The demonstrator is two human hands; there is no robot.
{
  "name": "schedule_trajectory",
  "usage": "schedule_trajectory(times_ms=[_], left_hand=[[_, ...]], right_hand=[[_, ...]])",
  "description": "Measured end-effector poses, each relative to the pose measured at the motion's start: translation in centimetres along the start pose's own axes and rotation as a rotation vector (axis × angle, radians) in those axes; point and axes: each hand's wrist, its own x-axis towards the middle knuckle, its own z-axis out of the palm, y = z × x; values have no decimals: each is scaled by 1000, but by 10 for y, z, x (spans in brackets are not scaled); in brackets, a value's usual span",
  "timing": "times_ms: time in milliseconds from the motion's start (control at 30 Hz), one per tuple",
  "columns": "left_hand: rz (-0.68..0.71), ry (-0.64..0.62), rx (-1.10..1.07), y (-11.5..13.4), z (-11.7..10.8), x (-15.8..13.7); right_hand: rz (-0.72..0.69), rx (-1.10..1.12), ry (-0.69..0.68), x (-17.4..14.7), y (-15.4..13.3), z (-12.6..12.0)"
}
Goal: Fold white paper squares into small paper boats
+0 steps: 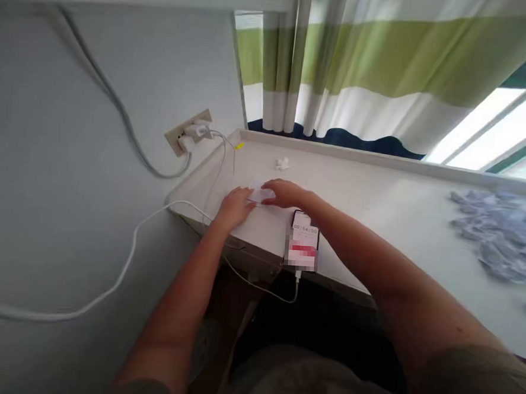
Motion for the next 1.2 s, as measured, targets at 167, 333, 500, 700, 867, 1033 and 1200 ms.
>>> schedule_trajectory(times_ms=[167, 333, 500, 700, 867, 1033, 1200], left_hand=[[58, 28, -15, -6, 7, 7], [65, 38, -15, -12, 4, 7], [88, 96, -80, -18, 9, 10], [142, 257, -118, -12, 3, 18], [162, 358, -41, 1, -10, 21], [158, 375, 14, 9, -12, 20], [128, 336, 73, 12, -11, 18]], right_hand=[[11, -58, -3, 11, -4, 2], [-12, -127, -19, 12, -11, -1], [-52, -345, -58, 9, -14, -1], [-123, -479, 43, 6, -13, -6], [-121, -483, 127, 1, -13, -20], [-48, -454, 179, -6, -11, -25], [-113, -423, 151, -8, -7, -16]])
